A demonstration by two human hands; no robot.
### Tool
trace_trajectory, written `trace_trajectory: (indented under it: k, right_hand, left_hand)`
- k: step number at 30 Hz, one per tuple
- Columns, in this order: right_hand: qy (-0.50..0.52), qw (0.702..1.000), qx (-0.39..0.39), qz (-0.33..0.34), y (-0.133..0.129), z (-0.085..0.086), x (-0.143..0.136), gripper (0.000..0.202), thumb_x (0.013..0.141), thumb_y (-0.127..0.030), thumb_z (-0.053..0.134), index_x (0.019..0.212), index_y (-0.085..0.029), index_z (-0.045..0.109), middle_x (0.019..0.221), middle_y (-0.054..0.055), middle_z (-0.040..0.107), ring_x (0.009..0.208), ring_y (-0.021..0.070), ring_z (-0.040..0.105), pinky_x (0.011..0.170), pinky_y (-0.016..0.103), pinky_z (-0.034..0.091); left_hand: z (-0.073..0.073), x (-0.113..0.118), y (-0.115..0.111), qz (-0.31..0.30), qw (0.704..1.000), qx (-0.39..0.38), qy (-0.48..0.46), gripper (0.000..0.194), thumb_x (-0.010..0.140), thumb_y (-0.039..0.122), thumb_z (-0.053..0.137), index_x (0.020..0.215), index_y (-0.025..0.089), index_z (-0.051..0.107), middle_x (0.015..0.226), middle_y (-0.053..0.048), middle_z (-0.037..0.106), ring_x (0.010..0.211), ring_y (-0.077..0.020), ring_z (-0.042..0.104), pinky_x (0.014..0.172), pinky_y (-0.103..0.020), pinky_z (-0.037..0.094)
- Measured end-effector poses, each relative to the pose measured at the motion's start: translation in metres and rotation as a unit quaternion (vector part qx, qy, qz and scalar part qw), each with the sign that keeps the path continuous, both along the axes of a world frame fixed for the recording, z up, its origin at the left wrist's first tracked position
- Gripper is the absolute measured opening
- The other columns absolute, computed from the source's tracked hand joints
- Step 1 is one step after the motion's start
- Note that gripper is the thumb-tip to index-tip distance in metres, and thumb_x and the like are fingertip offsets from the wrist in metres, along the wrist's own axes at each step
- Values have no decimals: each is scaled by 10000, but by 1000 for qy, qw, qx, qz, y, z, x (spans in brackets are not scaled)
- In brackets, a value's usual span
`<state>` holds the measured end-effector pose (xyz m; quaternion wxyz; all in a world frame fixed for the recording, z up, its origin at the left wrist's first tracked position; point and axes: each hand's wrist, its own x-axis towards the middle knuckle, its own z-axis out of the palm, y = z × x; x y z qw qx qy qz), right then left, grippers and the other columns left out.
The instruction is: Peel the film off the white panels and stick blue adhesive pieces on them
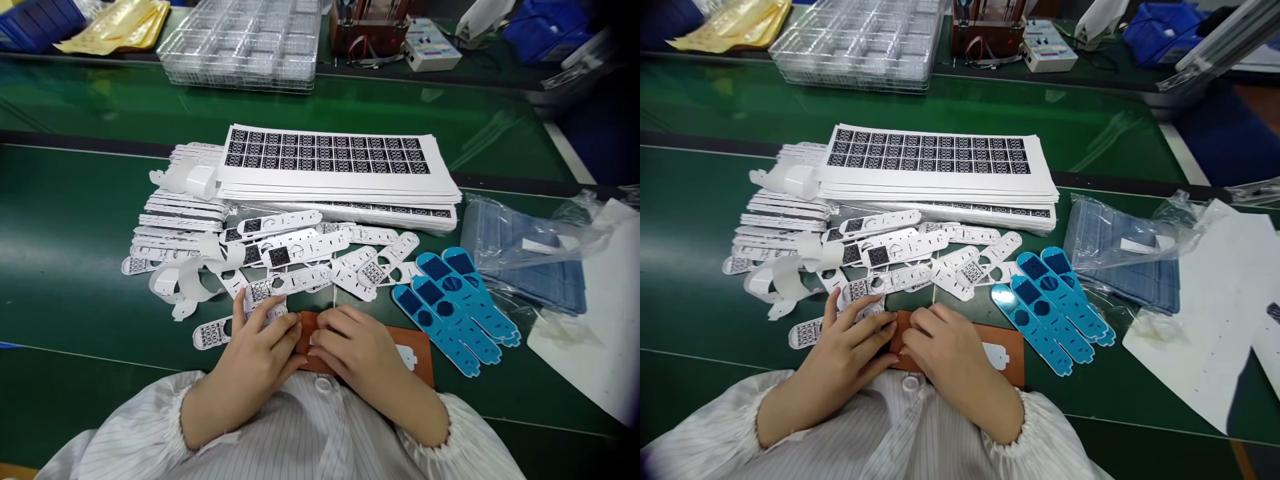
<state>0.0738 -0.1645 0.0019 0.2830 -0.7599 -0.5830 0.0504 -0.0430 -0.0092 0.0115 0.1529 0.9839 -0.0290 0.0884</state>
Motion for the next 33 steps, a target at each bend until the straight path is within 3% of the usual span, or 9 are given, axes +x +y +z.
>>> trace_trajectory:
  k: [5, 12, 19, 25, 33]
  right_hand:
    - [3, 1000, -7, 0, 0, 2, 1, 159, 883, -130, 518, 838, -152, 668, 774, 41, 586, 698, 167, 462, 574, 283, 407]
    - [14, 1000, -20, 1, 2, 3, 3, 133, 865, -137, 548, 783, -161, 650, 744, 33, 573, 674, 164, 455, 547, 278, 394]
    - [59, 998, -2, 30, -12, 1, 10, 177, 914, -164, 495, 797, -160, 628, 858, 46, 623, 773, 163, 538, 650, 281, 479]
    - [18, 999, -28, 37, -12, 3, 9, 197, 916, -145, 479, 1048, -158, 624, 907, 74, 618, 797, 183, 525, 664, 324, 483]
    - [-41, 998, -43, 37, -10, 0, 8, 128, 884, -128, 519, 924, -175, 630, 856, 49, 560, 766, 170, 465, 648, 292, 419]
  left_hand:
    - [1, 1, 1, -8, 1000, 2, 8, 212, 905, 279, 493, 988, 166, 651, 1032, -33, 675, 1145, -317, 503, 1068, -691, 119]
    - [0, 2, 2, -11, 1000, 6, 9, 232, 912, 309, 481, 975, 177, 662, 1034, -35, 675, 1141, -314, 509, 1068, -689, 132]
    - [0, 1, 5, -21, 1000, 9, 19, 204, 894, 281, 517, 990, 169, 657, 1052, -48, 673, 1132, -314, 516, 1058, -702, 158]
    - [-1, 0, 5, -17, 1000, 3, 20, 212, 892, 283, 511, 1005, 186, 662, 1044, -63, 671, 1138, -288, 520, 1089, -676, 140]
    - [-4, 0, 2, -6, 1000, -10, 5, 218, 913, 290, 473, 974, 190, 657, 1028, -28, 677, 1114, -277, 525, 1103, -631, 130]
